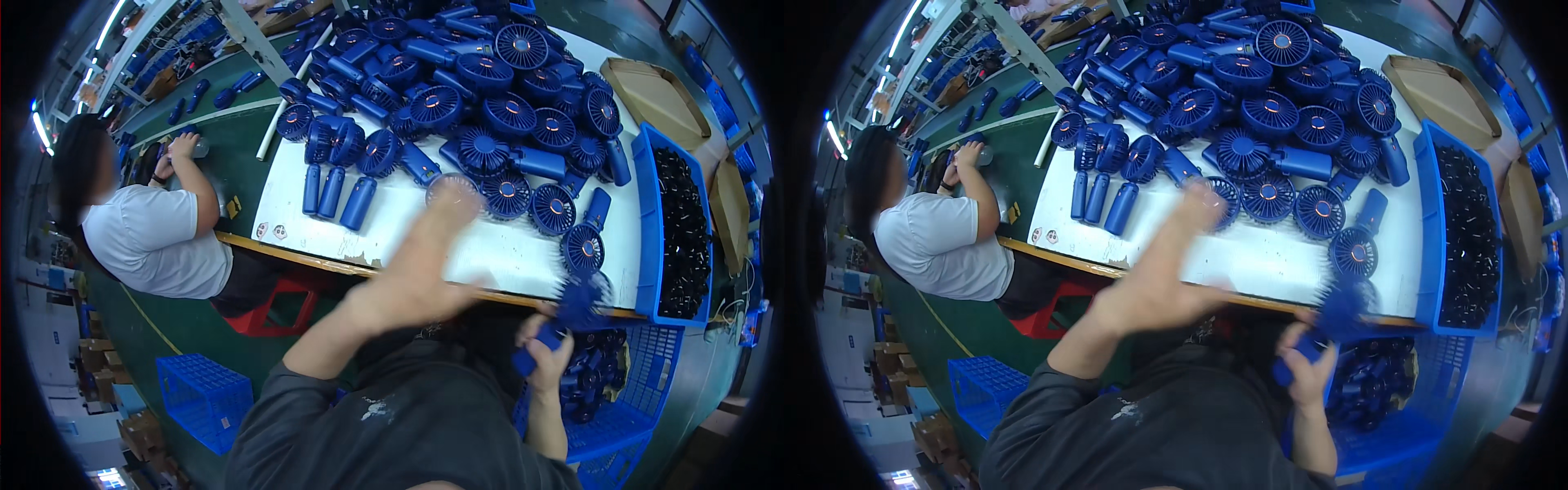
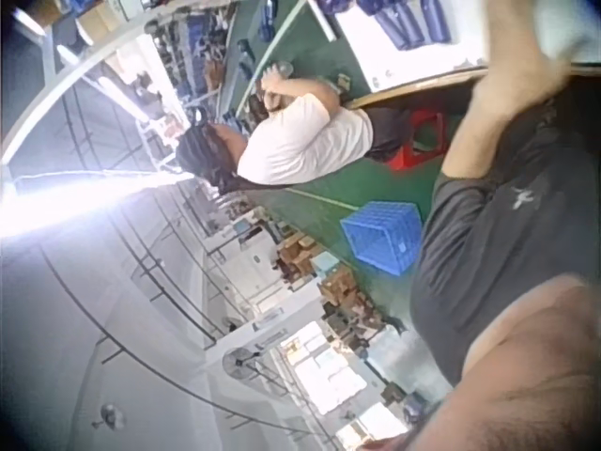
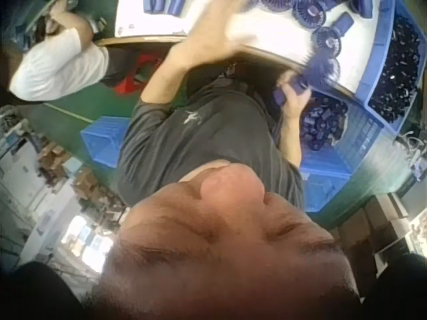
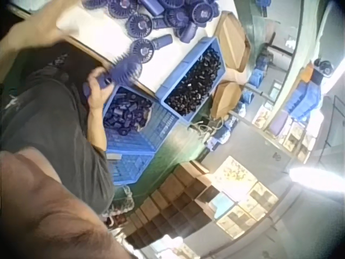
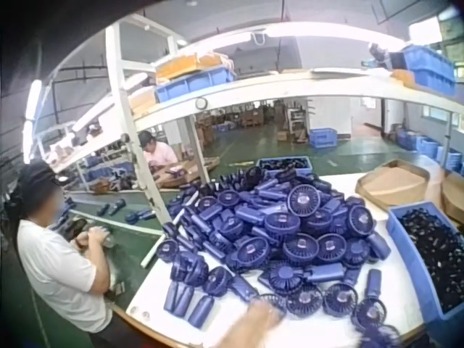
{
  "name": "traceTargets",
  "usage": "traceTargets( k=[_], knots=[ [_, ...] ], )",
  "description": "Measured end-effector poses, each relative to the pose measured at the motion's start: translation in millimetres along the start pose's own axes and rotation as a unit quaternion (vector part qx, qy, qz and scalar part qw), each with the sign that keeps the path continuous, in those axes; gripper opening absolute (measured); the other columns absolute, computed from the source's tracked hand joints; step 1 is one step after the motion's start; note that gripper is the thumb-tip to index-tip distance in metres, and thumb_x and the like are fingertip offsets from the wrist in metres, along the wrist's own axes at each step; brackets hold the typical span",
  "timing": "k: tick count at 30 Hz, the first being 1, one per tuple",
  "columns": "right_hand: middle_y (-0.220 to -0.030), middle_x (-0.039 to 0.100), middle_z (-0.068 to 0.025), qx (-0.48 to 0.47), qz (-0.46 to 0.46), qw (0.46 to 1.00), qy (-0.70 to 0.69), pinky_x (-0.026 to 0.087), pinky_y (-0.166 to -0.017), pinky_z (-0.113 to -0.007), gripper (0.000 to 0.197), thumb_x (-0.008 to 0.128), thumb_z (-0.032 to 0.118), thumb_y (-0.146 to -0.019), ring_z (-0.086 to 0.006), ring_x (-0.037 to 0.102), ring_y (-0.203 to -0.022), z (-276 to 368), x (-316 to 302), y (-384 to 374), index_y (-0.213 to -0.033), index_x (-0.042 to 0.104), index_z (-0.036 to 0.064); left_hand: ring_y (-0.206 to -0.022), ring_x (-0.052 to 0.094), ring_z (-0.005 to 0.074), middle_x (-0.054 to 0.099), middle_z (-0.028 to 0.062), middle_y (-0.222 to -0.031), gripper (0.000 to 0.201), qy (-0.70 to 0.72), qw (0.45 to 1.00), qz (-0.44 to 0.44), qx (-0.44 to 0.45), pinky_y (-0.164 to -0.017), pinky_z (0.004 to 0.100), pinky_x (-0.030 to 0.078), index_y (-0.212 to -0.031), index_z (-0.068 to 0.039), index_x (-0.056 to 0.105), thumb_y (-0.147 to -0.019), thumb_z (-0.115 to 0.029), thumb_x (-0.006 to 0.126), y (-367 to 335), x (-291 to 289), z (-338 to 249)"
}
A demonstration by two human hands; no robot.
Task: Assembling small blue portable handheld fans at a factory workbench by attaching components.
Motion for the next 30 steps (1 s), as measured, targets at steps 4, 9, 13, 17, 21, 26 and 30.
traceTargets(
  k=[4, 9, 13, 17, 21, 26, 30],
  knots=[
    [-0.092, 0.056, -0.0056, -0.057, -0.248, 0.947, 0.197, 0.048, -0.068, -0.027, 0.050, 0.061, 0.004, -0.085, -0.0130, 0.055, -0.076, -2, -125, 40, -0.133, 0.047, 0.0000, -0.122, 0.050, 0.0473, 0.053, 0.0324, -0.128, 0.060, -0.266, 0.912, -0.264, -0.165, -0.108, 0.0493, 0.038, -0.129, 0.011, 0.050, -0.086, -0.024, 0.072, 53, -78, 134],
    [-0.124, 0.059, -0.0281, 0.060, -0.391, 0.734, 0.553, 0.044, -0.102, -0.040, 0.058, 0.066, 0.014, -0.085, -0.0393, 0.057, -0.115, -81, -354, 124, -0.133, 0.046, -0.0121, -0.109, 0.065, 0.0387, 0.063, 0.0322, -0.122, 0.082, -0.040, 0.884, -0.217, -0.412, -0.096, 0.0384, 0.050, -0.146, 0.013, 0.032, -0.093, -0.040, 0.066, 87, -101, 230],
    [-0.119, 0.060, -0.0320, 0.194, -0.366, 0.671, 0.615, 0.044, -0.101, -0.044, 0.050, 0.066, 0.008, -0.079, -0.0427, 0.059, -0.112, -101, -396, 148, -0.124, 0.053, -0.0120, -0.098, 0.067, 0.0267, 0.067, 0.0254, -0.108, 0.083, 0.020, 0.887, -0.215, -0.408, -0.087, 0.0325, 0.052, -0.147, 0.012, 0.031, -0.089, -0.030, 0.072, 84, -107, 246],
    [-0.113, 0.065, -0.0282, 0.142, -0.261, 0.782, 0.547, 0.048, -0.097, -0.044, 0.036, 0.064, 0.005, -0.084, -0.0419, 0.063, -0.105, -87, -361, 117, -0.116, 0.060, -0.0111, -0.098, 0.063, 0.0195, 0.062, 0.0158, -0.114, 0.079, 0.089, 0.889, -0.274, -0.357, -0.084, 0.0296, 0.052, -0.138, 0.010, 0.040, -0.078, -0.021, 0.080, 73, -113, 184],
    [-0.113, 0.066, -0.0142, 0.047, -0.162, 0.916, 0.364, 0.051, -0.093, -0.032, 0.027, 0.062, 0.005, -0.095, -0.0201, 0.064, -0.104, -17, -122, 37, -0.121, 0.061, -0.0033, -0.093, 0.060, 0.0157, 0.063, 0.0086, -0.108, 0.064, 0.314, 0.840, -0.259, -0.359, -0.084, 0.0317, 0.052, -0.125, 0.001, 0.051, -0.075, -0.021, 0.083, 82, -42, 107],
    [-0.127, 0.060, -0.0162, 0.085, 0.153, 0.982, 0.071, 0.050, -0.093, -0.033, 0.056, 0.074, 0.009, -0.085, -0.0199, 0.062, -0.108, -21, 71, 9, -0.134, 0.051, -0.0017, -0.104, 0.061, 0.0172, 0.062, 0.0091, -0.113, 0.091, 0.615, 0.717, -0.249, -0.216, -0.095, 0.0326, 0.048, -0.145, 0.001, 0.032, -0.080, -0.036, 0.084, 96, 99, 26],
    [-0.096, 0.069, -0.0212, -0.007, 0.097, 0.941, 0.323, 0.055, -0.076, -0.039, 0.038, 0.078, 0.021, -0.083, -0.0333, 0.071, -0.086, -18, 95, 0, -0.109, 0.062, -0.0007, -0.106, 0.060, 0.0160, 0.062, 0.0107, -0.118, 0.063, 0.450, 0.834, -0.190, -0.256, -0.096, 0.0316, 0.048, -0.138, 0.002, 0.047, -0.091, -0.032, 0.073, 60, 75, 15]
  ],
)
Point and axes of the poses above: each hand's wrist, its own y-axis away from the middle knuckle, its own x-axis out of the palm, z = x × y, the point moved 4 cm from there along -y, towards the middle knuckle
